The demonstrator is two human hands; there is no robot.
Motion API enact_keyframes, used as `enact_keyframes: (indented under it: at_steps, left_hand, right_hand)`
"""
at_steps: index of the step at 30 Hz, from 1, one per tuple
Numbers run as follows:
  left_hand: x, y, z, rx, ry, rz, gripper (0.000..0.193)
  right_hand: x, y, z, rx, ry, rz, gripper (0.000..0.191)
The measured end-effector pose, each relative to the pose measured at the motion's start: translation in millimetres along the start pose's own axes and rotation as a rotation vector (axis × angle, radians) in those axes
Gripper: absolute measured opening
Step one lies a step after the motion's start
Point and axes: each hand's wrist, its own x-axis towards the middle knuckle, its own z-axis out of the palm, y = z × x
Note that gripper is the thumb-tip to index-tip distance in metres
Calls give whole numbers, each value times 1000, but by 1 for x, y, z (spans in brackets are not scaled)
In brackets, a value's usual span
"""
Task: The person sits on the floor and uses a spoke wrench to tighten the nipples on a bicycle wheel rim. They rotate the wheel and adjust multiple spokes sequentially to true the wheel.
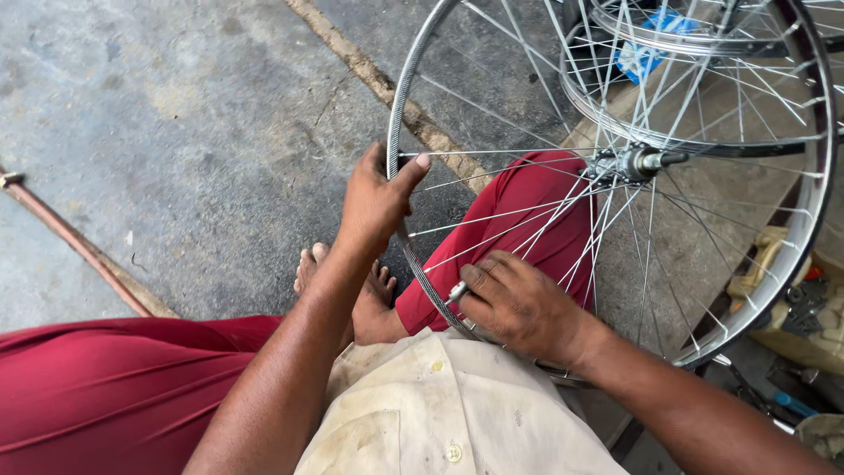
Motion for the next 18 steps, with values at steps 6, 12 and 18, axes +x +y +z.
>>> enact_keyframes:
  at_steps: [6,12,18]
  left_hand:
    - [-3,-1,3,-71,-7,4,33]
    - [-9,-1,1,-60,-4,28,32]
    - [-9,-4,1,-47,-14,41,30]
  right_hand:
    - [3,9,-15,117,117,308,11]
    - [8,11,8,85,3,308,24]
    - [28,15,20,195,-24,365,18]
